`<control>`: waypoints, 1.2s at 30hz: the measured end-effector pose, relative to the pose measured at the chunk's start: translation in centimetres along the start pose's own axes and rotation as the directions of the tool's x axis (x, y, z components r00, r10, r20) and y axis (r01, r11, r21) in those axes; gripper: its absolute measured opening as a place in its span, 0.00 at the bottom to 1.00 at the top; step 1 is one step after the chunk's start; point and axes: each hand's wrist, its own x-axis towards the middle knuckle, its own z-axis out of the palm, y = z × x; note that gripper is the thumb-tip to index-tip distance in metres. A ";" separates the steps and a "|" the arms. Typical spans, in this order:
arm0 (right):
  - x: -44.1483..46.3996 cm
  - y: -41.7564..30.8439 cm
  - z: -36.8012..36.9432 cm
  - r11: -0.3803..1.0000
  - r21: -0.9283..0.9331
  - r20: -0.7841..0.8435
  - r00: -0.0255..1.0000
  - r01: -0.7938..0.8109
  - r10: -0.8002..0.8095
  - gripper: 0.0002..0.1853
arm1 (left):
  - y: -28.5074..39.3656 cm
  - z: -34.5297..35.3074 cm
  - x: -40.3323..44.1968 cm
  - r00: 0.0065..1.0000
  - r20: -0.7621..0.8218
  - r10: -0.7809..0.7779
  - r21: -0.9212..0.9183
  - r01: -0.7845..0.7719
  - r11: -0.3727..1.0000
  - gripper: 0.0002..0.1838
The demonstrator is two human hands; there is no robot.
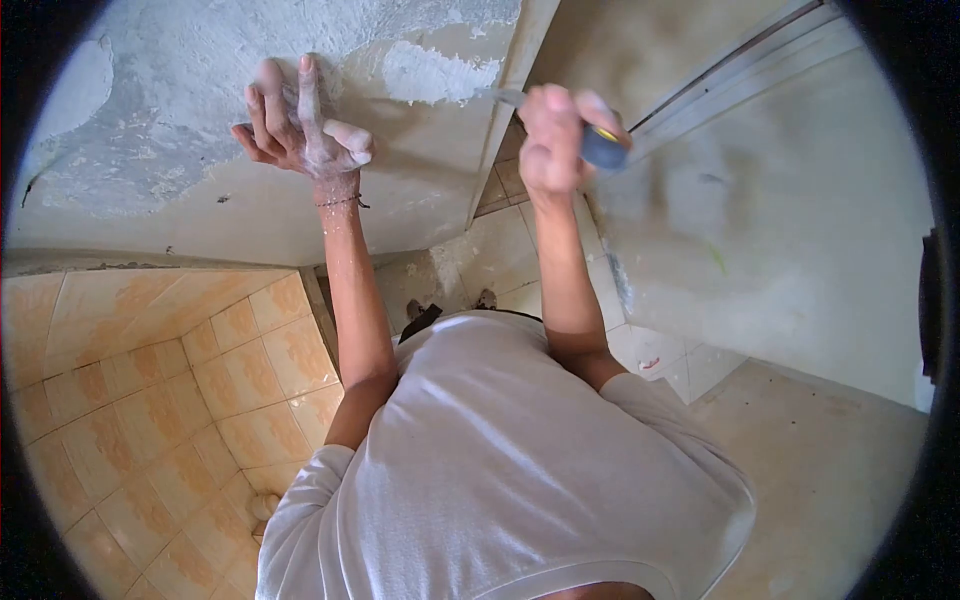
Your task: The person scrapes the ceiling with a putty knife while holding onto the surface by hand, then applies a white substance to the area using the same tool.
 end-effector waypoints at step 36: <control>-1.5 0.7 2.2 0.987 -0.038 0.044 0.987 0.153 -0.151 0.17 | -0.2 -0.1 -0.4 0.999 0.037 -0.021 0.043 0.019 0.999 0.48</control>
